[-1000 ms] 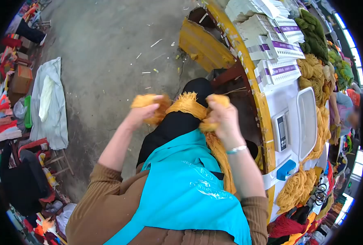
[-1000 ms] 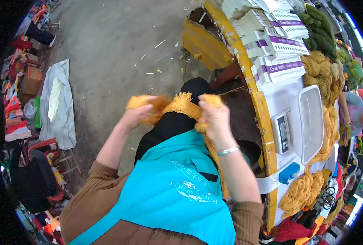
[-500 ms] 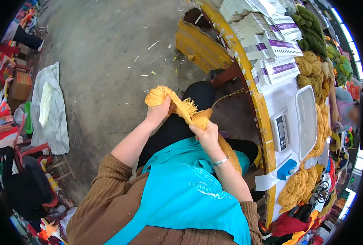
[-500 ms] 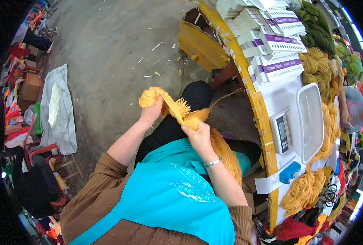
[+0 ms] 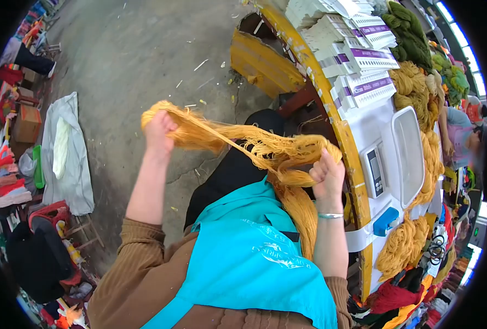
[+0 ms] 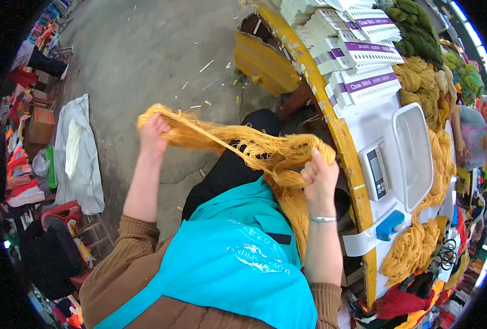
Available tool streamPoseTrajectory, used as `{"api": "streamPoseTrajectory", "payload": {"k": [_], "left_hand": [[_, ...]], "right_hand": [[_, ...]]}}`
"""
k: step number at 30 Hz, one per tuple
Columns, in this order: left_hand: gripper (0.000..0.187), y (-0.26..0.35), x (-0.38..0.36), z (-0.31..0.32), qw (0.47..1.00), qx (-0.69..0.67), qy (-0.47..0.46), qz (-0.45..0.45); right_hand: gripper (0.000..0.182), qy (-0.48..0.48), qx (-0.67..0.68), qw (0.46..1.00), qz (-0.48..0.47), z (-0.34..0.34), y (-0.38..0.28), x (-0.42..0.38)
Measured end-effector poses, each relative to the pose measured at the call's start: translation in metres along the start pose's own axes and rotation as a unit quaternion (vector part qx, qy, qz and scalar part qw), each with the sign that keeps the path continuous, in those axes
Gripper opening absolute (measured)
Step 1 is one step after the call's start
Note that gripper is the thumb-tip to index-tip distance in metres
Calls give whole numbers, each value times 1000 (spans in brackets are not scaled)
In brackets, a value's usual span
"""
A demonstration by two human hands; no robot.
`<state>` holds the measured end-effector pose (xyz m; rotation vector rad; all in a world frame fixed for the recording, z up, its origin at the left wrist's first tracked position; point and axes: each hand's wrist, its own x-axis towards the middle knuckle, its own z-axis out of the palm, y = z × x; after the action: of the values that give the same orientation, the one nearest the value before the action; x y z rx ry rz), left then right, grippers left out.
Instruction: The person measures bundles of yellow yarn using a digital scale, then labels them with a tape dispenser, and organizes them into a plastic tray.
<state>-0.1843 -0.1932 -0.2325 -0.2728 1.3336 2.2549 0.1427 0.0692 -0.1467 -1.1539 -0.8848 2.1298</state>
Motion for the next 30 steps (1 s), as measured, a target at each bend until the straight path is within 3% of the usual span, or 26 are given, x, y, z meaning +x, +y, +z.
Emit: {"api": "streamPoseTrajectory", "payload": {"k": [1, 3, 4, 6, 7, 8, 11, 14, 15, 16, 18, 19, 20, 21, 22, 23, 24, 25, 26, 28, 29, 30], "left_hand": [[18, 22, -1, 1, 1000, 1, 2, 6], [6, 68, 4, -12, 999, -25, -3, 21], [4, 91, 13, -33, 998, -52, -11, 29], [16, 129, 29, -78, 993, -57, 74, 79], [17, 150, 41, -114, 992, -43, 71, 96], [19, 169, 52, -149, 991, -29, 68, 113], [6, 215, 48, -209, 958, 9, 215, 189], [20, 241, 44, -274, 907, 67, 341, 239], [21, 247, 47, -310, 896, 97, 354, 249], [23, 251, 45, -337, 885, 128, 366, 258], [31, 250, 25, -345, 804, 232, 503, 219], [39, 256, 33, -392, 747, 344, 525, 218], [50, 260, 42, -432, 678, 451, 540, 213], [58, 259, 20, -413, 590, 577, 542, 156], [58, 260, 15, -431, 591, 578, 541, 156], [56, 265, 14, -459, 523, 617, 564, 167], [55, 265, 9, -473, 452, 651, 583, 178], [55, 262, -6, -465, 429, 671, 576, 186], [54, 260, -22, -454, 405, 691, 566, 195], [55, 266, -30, -471, 423, 679, 582, 148], [44, 268, -26, -491, 409, 696, 550, 216], [44, 273, -25, -496, 413, 696, 546, 217]], "right_hand": [[9, -19, -55, 998, -11, 5, -12, 0], [33, -17, -179, 981, -77, 21, -46, 0], [25, -27, -185, 978, -95, 27, -66, -1], [22, -34, -242, 958, -152, 37, -106, 6], [21, -38, -296, 935, -190, 43, -125, 10], [20, -43, -350, 908, -228, 51, -144, 11], [22, -26, -498, 817, -291, 83, -200, 11], [26, -34, -564, 734, -376, 89, -250, 31], [27, -27, -609, 663, -434, 92, -264, 36], [28, -31, -618, 631, -468, 84, -284, 55], [28, 0, -652, 551, -521, 77, -312, 72], [28, 3, -651, 550, -523, 78, -319, 73], [26, 54, -698, 473, -535, 79, -325, 74], [24, 105, -738, 391, -540, 77, -331, 77], [23, 118, -752, 360, -539, 74, -338, 80], [23, 120, -752, 360, -538, 70, -343, 82], [23, 133, -776, 322, -526, 66, -350, 84], [24, 146, -798, 285, -511, 60, -355, 86], [24, 149, -800, 285, -507, 55, -362, 89], [23, 96, -787, 301, -530, 46, -376, 90], [20, 20, -731, 366, -576, 62, -359, 73], [18, -75, -706, 452, -541, 67, -353, 70]]}}
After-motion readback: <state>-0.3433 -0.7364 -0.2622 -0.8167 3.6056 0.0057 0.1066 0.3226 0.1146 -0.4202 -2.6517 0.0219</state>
